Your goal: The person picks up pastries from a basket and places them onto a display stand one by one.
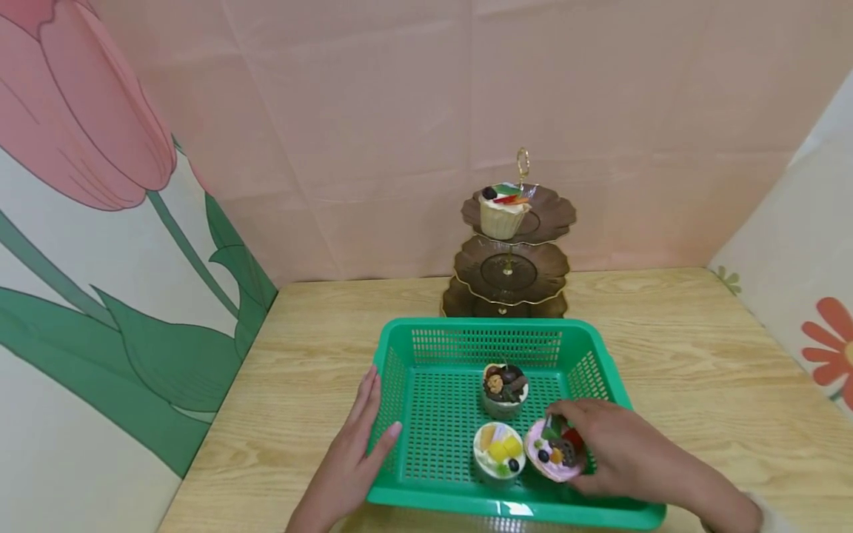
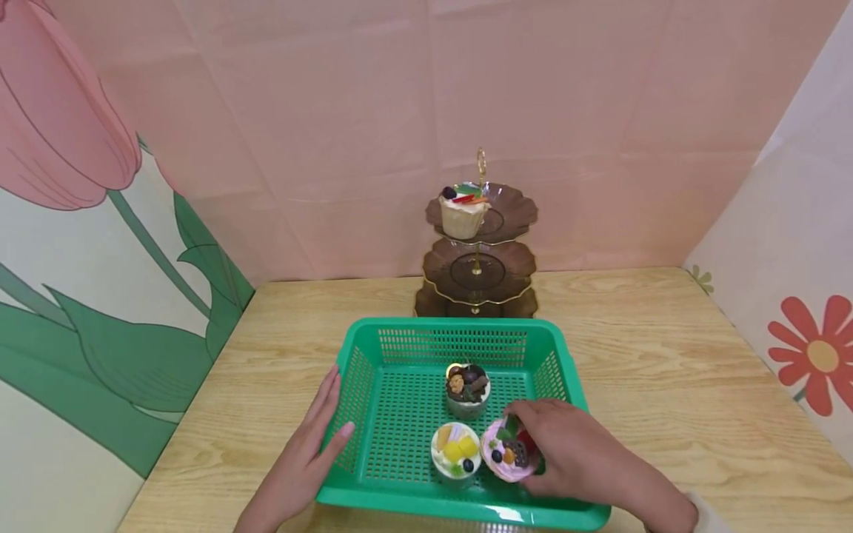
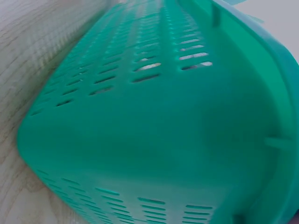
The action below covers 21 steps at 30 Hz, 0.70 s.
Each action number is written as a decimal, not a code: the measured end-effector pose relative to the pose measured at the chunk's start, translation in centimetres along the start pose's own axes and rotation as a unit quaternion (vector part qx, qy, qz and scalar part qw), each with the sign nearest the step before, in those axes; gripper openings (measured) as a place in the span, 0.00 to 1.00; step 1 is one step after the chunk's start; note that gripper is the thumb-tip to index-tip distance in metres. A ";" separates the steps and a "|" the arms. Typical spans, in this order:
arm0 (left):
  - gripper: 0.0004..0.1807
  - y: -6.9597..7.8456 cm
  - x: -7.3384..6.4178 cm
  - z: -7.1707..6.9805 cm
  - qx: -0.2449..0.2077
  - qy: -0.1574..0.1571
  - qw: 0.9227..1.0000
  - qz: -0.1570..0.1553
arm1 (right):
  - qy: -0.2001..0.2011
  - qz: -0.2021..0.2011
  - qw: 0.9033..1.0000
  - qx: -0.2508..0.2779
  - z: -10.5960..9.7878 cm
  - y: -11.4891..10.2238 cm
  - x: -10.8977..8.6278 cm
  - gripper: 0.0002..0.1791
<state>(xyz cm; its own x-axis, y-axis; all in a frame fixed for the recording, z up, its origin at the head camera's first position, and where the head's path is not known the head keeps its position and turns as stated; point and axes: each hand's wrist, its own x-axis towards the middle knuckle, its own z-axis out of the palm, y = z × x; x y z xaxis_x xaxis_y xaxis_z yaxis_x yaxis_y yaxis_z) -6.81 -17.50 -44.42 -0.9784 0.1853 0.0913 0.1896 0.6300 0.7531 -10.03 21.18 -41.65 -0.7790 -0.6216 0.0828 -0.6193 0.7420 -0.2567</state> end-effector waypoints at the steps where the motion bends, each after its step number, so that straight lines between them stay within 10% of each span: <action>1: 0.42 0.0 0.0 0.0 -0.001 0.000 1.000 -0.001 | -0.001 0.004 1.000 0.016 -0.1 0.0 0.0 0.43; 8: 0.42 0.0 0.0 0.1 0.000 0.007 1.000 0.006 | -0.009 0.026 0.989 0.148 -1.4 0.5 0.3 0.44; 21: 0.42 -0.1 0.0 0.1 0.005 0.006 1.000 0.005 | 0.108 0.019 0.969 0.223 -2.8 2.0 0.7 0.40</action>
<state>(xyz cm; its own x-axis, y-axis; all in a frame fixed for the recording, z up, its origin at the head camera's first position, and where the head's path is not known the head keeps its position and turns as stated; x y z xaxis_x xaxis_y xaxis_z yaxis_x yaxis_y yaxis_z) -6.84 -17.47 -44.54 -0.9773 0.1832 0.1060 0.2000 0.6352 0.7460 -12.10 22.91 -39.42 -0.8327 -0.4928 0.2525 -0.5230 0.5504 -0.6507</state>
